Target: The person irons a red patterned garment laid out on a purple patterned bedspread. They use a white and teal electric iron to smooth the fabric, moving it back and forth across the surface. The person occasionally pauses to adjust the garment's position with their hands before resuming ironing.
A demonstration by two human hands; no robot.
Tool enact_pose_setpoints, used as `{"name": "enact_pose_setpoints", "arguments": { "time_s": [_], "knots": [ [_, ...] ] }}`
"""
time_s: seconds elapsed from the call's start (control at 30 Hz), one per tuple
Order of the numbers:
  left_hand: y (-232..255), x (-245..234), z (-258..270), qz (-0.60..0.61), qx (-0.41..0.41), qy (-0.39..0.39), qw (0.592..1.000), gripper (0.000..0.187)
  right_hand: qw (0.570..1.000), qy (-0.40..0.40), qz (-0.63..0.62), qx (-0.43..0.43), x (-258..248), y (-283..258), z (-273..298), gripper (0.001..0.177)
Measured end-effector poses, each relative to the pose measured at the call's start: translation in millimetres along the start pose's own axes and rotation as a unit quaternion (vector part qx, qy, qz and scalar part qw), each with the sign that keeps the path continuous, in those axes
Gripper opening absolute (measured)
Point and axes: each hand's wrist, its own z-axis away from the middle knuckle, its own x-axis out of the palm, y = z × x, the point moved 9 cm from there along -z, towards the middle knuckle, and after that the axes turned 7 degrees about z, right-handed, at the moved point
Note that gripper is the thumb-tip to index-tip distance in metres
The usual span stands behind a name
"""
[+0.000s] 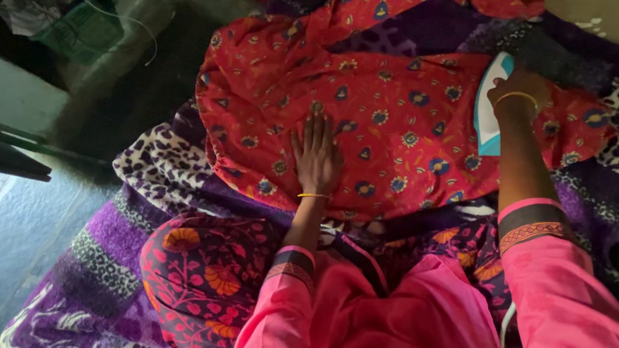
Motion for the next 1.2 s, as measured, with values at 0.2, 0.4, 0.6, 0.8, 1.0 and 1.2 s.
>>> {"name": "enact_pose_setpoints", "arguments": {
  "time_s": [0.2, 0.4, 0.6, 0.8, 1.0, 1.2],
  "knots": [
    [1.9, -5.7, -1.6, -0.002, -0.008, -0.003, 1.0, 0.057, 1.0, 0.026, -0.006, -0.015, -3.6, 2.5, -1.6, 0.052],
    [5.9, -14.4, -0.8, 0.013, 0.01, 0.017, 1.0, 0.055, 0.992, 0.095, -0.038, -0.074, 0.8, 8.2, 8.8, 0.056],
    [2.3, -8.6, 4.5, 0.03, 0.003, 0.011, 0.999, 0.056, 0.994, 0.084, -0.038, -0.062, 19.3, 42.0, 32.8, 0.06],
    [-1.7, -4.6, 6.3, 0.053, 0.01, 0.005, 0.999, 0.055, 0.996, 0.063, -0.025, -0.064, 27.0, 75.4, 61.2, 0.056],
    [-2.4, -5.4, 5.4, 0.074, 0.001, 0.022, 0.997, 0.054, 0.999, 0.034, -0.006, -0.026, 29.9, 73.0, 43.3, 0.065],
    [3.8, -14.1, 0.6, 0.06, -0.01, 0.027, 0.998, 0.052, 0.999, 0.035, -0.02, -0.006, 28.2, 72.6, 21.1, 0.064]
  ]
}}
